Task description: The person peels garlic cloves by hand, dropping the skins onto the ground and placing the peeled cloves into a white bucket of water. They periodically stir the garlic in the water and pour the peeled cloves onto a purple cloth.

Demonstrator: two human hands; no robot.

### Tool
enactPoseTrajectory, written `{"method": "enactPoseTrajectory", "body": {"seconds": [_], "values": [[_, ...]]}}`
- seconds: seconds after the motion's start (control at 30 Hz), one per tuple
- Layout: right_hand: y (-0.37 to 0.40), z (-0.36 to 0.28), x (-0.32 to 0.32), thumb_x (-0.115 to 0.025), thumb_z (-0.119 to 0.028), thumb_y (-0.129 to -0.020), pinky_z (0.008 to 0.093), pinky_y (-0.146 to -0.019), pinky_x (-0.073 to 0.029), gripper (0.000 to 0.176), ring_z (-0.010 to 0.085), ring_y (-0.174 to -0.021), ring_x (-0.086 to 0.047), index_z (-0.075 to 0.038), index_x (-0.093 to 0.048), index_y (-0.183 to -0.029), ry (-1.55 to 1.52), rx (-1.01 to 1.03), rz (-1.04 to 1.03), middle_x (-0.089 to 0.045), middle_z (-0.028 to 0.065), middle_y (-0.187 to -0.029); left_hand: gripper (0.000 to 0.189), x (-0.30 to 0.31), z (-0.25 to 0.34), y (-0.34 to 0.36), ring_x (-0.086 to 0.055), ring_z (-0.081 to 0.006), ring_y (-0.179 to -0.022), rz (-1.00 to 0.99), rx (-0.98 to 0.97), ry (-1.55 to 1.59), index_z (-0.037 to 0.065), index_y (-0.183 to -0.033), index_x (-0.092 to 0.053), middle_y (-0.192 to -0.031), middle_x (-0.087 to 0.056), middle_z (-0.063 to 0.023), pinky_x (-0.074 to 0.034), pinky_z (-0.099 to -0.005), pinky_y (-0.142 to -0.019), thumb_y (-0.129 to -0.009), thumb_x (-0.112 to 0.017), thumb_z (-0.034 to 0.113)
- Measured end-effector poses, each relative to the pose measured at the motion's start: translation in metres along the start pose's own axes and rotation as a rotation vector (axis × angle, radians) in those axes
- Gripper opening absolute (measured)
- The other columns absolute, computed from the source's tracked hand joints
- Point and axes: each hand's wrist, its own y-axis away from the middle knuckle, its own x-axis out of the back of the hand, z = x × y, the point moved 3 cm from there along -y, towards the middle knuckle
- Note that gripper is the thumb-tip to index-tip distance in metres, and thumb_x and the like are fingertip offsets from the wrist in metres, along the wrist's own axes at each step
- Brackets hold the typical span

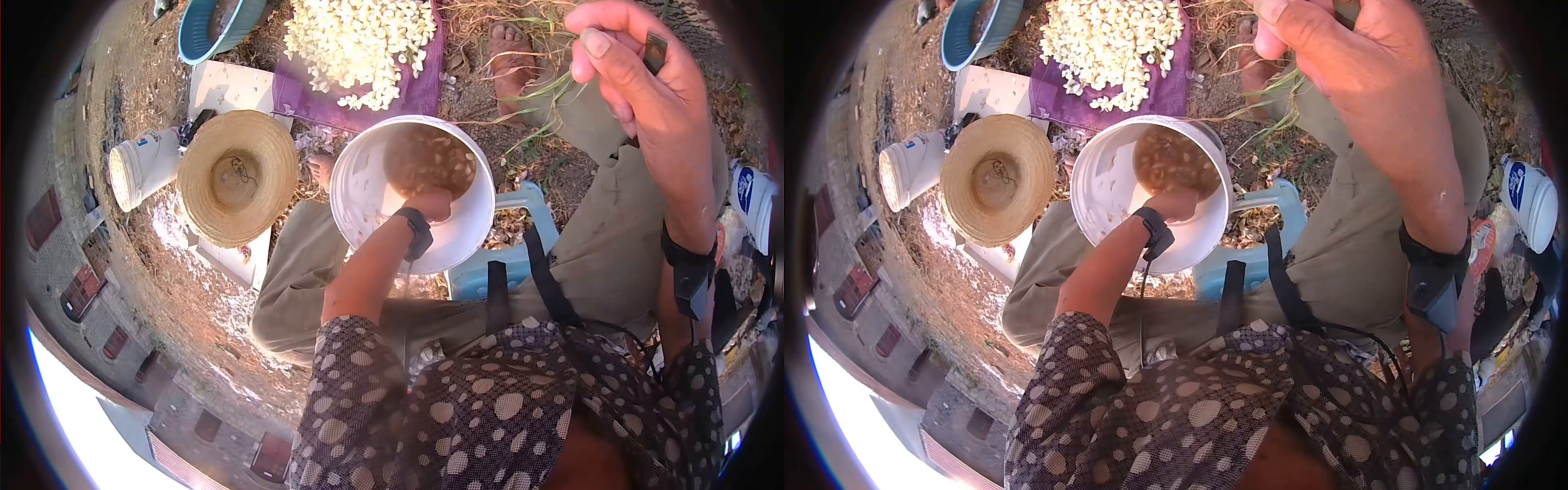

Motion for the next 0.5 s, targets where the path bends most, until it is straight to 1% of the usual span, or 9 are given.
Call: {"method": "enactPoseTrajectory", "body": {"seconds": [0.1, 0.17, 0.2, 0.3, 0.33, 0.37, 0.43, 0.47, 0.5], "values": [[0.005, -0.005, 0.003, -0.063, -0.012, -0.1, 0.0208, -0.057, -0.043, 0.014, 0.0043, -0.064, -0.054, 0.001, -0.064, -0.106, -0.033, -0.029, -0.067, -0.066, 0.0032, -0.081, 0.017, 0.027, -0.001, 0.045, -0.073, -0.0272, -0.072, 0.136, 0.104, 0.496, -0.001, -0.102, -0.063, -0.092, -0.071, -0.0184, -0.056, -0.0351, -0.052, -0.091, -0.054, 0.007], [0.006, 0.015, -0.004, -0.062, -0.01, -0.1, 0.0218, -0.059, -0.046, 0.012, 0.0059, -0.066, -0.056, 0.001, -0.064, -0.106, -0.128, 0.167, -0.028, -0.066, 0.0038, -0.084, 0.014, 0.043, 0.003, 0.077, -0.073, -0.0233, -0.074, 0.216, 0.119, 0.688, 0.003, -0.105, -0.059, -0.091, -0.069, -0.0142, -0.054, -0.0329, -0.05, -0.094, -0.055, 0.01], [0.006, 0.013, -0.002, -0.061, -0.009, -0.101, 0.023, -0.061, -0.049, 0.011, 0.0075, -0.069, -0.058, 0.001, -0.064, -0.105, -0.15, 0.178, -0.072, -0.065, 0.0043, -0.085, 0.013, 0.05, 0.006, 0.093, -0.073, -0.0214, -0.075, 0.259, 0.122, 0.783, 0.005, -0.106, -0.057, -0.091, -0.068, -0.0121, -0.054, -0.0318, -0.05, -0.095, -0.056, 0.012], [0.009, 0.005, -0.002, -0.06, -0.007, -0.1, 0.0257, -0.067, -0.055, 0.009, 0.0098, -0.073, -0.062, 0.001, -0.064, -0.104, -0.229, 0.093, -0.169, -0.065, 0.0047, -0.086, 0.014, 0.061, 0.02, 0.141, -0.069, -0.0155, -0.075, 0.456, 0.073, 1.034, 0.007, -0.11, -0.057, -0.092, -0.068, -0.0086, -0.054, -0.0298, -0.053, -0.096, -0.056, 0.011], [0.009, 0.004, -0.005, -0.06, -0.007, -0.1, 0.0265, -0.068, -0.057, 0.009, 0.0102, -0.074, -0.063, 0.0, -0.064, -0.104, -0.257, 0.044, -0.197, -0.065, 0.0047, -0.085, 0.015, 0.059, 0.02, 0.151, -0.067, -0.0143, -0.075, 0.543, -0.021, 1.098, 0.007, -0.112, -0.057, -0.093, -0.068, -0.0088, -0.054, -0.0291, -0.055, -0.097, -0.057, 0.011], [0.008, 0.005, -0.005, -0.06, -0.007, -0.1, 0.0345, -0.076, -0.062, 0.01, 0.0126, -0.076, -0.064, -0.001, -0.064, -0.107, -0.156, 0.081, -0.206, -0.064, 0.005, -0.084, 0.015, 0.055, 0.018, 0.159, -0.066, -0.0131, -0.075, 0.63, -0.119, 1.159, 0.008, -0.113, -0.056, -0.094, -0.068, -0.0089, -0.054, -0.0284, -0.058, -0.098, -0.057, 0.012], [0.007, 0.015, -0.003, -0.058, -0.015, -0.105, 0.0245, -0.064, -0.048, 0.017, 0.005, -0.071, -0.055, -0.003, -0.065, -0.115, 0.039, 0.289, -0.251, -0.063, 0.0012, -0.088, 0.017, 0.049, 0.026, 0.185, -0.062, -0.0102, -0.078, 0.758, -0.312, 1.341, 0.007, -0.118, -0.057, -0.101, -0.069, -0.009, -0.054, -0.0268, -0.068, -0.101, -0.06, 0.011], [0.008, 0.021, -0.008, -0.057, -0.019, -0.107, 0.0195, -0.057, -0.041, 0.021, 0.0012, -0.068, -0.05, -0.004, -0.065, -0.119, 0.137, 0.395, -0.274, -0.062, -0.0006, -0.09, 0.019, 0.048, 0.035, 0.199, -0.062, -0.0103, -0.079, 0.819, -0.364, 1.358, 0.006, -0.119, -0.057, -0.102, -0.069, -0.0092, -0.054, -0.027, -0.07, -0.102, -0.061, 0.011], [0.012, 0.023, -0.017, -0.062, -0.013, -0.103, 0.0233, -0.068, -0.048, 0.015, 0.004, -0.08, -0.055, -0.004, -0.064, -0.115, 0.084, 0.476, -0.299, -0.062, -0.0014, -0.09, 0.02, 0.046, 0.045, 0.212, -0.062, -0.0103, -0.08, 0.88, -0.418, 1.375, 0.005, -0.12, -0.057, -0.103, -0.07, -0.0094, -0.054, -0.0273, -0.071, -0.102, -0.061, 0.011]]}}
